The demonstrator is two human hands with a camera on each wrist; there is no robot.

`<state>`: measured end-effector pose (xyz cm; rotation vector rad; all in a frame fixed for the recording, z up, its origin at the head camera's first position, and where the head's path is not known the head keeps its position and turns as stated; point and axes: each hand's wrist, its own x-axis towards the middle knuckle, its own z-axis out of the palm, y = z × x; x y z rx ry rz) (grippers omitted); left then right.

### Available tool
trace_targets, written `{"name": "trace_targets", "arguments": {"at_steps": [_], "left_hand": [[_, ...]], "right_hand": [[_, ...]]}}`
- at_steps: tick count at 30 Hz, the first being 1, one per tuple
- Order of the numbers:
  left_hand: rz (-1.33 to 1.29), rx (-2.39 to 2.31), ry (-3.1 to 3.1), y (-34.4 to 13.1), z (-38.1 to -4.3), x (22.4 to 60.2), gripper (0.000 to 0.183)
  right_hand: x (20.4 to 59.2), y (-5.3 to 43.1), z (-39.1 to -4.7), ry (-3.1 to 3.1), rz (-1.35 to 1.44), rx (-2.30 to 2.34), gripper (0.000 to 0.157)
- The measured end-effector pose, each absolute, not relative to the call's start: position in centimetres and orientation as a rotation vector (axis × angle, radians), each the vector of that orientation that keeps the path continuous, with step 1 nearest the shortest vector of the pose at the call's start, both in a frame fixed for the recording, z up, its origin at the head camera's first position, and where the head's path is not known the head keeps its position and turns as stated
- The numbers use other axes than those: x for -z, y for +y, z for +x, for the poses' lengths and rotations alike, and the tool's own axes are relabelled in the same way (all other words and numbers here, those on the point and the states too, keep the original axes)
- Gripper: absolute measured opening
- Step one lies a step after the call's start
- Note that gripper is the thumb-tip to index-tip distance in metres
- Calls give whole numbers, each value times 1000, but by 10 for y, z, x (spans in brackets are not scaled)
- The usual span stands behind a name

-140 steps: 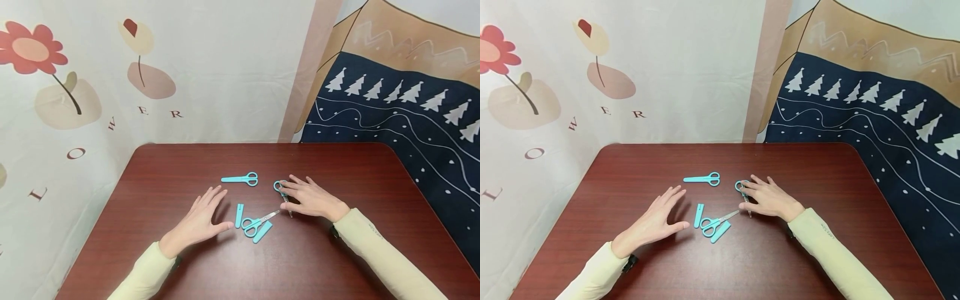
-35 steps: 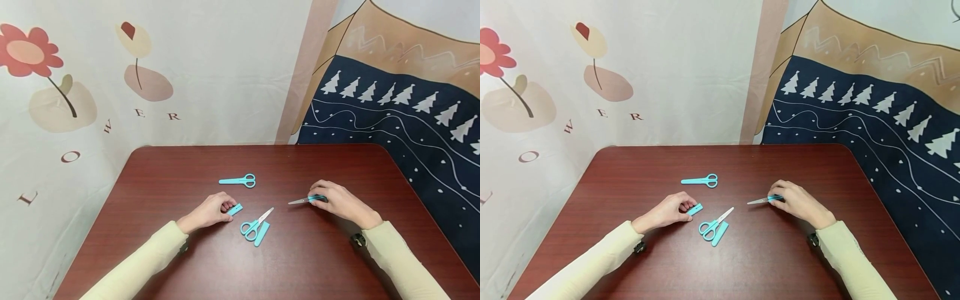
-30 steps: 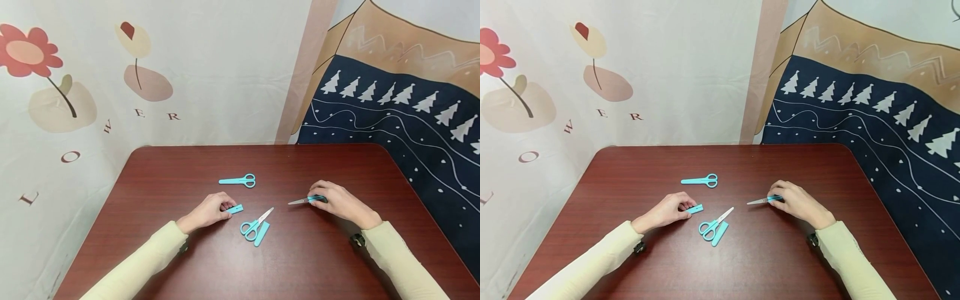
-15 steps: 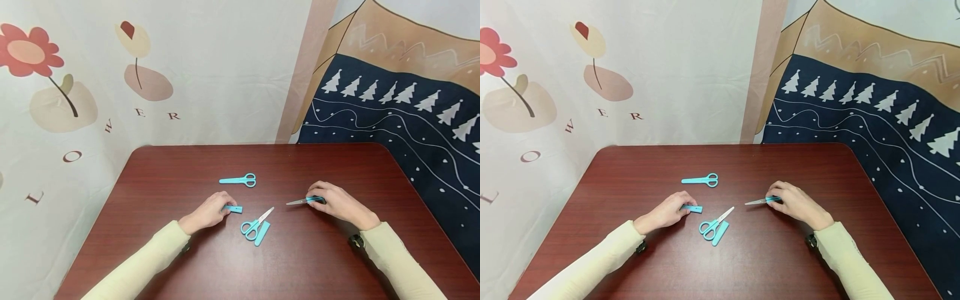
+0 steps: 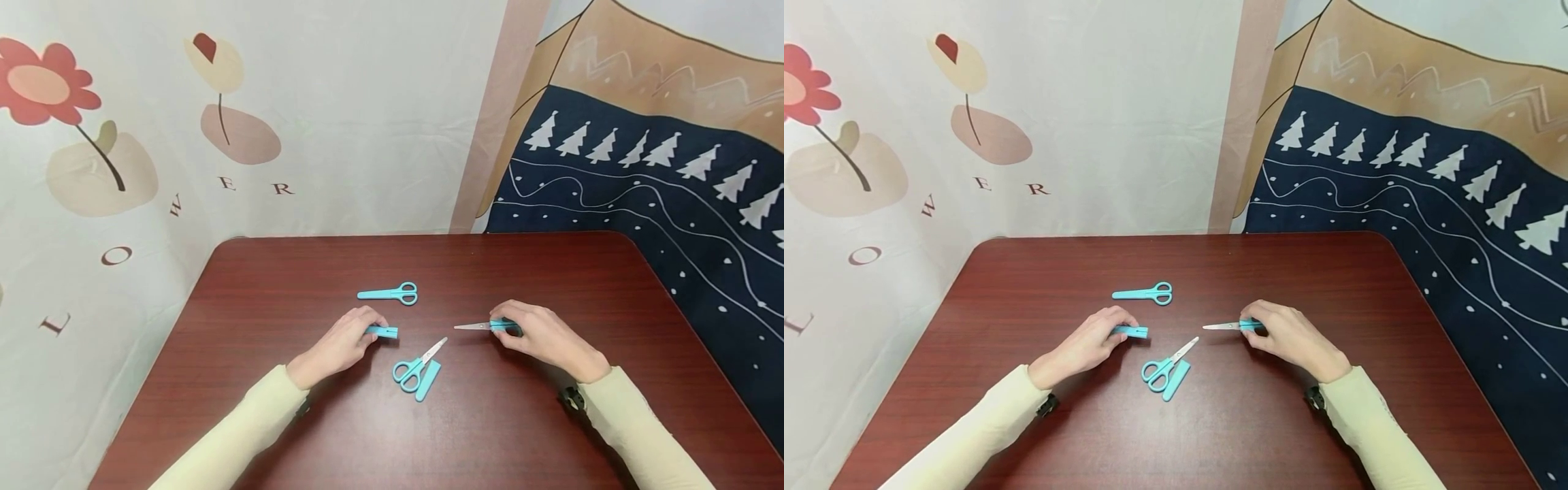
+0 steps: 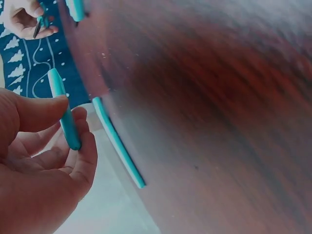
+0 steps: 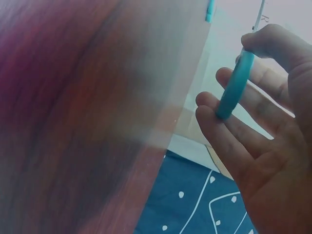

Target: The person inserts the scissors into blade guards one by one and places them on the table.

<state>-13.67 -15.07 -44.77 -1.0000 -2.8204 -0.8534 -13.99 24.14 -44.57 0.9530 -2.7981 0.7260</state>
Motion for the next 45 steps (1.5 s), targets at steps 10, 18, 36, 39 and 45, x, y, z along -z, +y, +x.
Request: {"name": "trace_targets", "arguments": {"at_steps": [10, 18, 36, 39, 45], "left_hand": [[-888, 927, -2774, -147, -130, 447, 22], [-828, 995, -2728, -144, -124, 446, 24], [-791, 1095, -2601, -142, -115, 444, 23], [-780, 1117, -2592, -142, -114, 444, 24], [-773, 1150, -2573, -140, -112, 444, 22]], "right_hand": [[443, 226, -136, -2751, 928, -715, 19], [441, 217, -134, -2711, 950, -754, 22], [435, 199, -129, -2743, 965, -873, 25], [434, 196, -129, -2715, 982, -847, 24], [433, 190, -128, -2674, 1011, -815, 23]]}}
